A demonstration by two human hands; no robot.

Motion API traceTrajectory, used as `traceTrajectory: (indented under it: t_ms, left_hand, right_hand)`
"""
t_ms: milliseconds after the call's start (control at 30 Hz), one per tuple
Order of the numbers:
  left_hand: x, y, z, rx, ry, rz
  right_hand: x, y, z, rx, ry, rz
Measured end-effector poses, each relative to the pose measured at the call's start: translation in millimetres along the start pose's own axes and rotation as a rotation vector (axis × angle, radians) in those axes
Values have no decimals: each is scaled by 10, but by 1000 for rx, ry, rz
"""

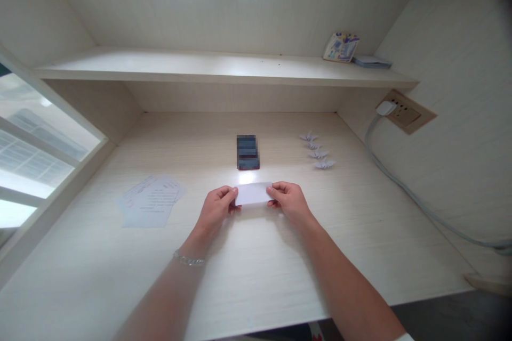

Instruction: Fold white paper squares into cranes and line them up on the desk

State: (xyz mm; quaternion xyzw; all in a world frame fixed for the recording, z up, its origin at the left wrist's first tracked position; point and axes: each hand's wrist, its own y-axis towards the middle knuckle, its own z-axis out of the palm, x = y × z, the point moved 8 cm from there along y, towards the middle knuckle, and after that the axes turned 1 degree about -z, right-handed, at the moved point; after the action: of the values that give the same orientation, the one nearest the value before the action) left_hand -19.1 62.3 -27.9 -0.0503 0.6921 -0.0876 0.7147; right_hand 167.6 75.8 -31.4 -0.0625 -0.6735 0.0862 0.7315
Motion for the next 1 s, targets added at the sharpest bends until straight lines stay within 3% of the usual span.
traceTrajectory:
  t_ms: [133, 300, 600, 700, 833, 1000]
  left_hand:
    - [-45, 3, -29, -20, 106, 60]
    - [-84, -8, 22, 48, 252, 77]
    - [-229, -115, 277, 254, 416, 133]
    - [-200, -104, 252, 232, 362, 100]
    - [-128, -70, 141, 153, 251, 38]
    - [-108, -46, 80, 103, 189, 39]
  right_hand:
    - [-32, 4, 40, 71, -49, 6]
    - [-61, -2, 104, 119, -47, 5]
    - [153, -84, 244, 188, -251, -217]
    - [138, -65, 195, 97, -173, -200]
    - [43, -24, 71, 1, 3, -75]
    - [27, -73, 224, 232, -31, -9]
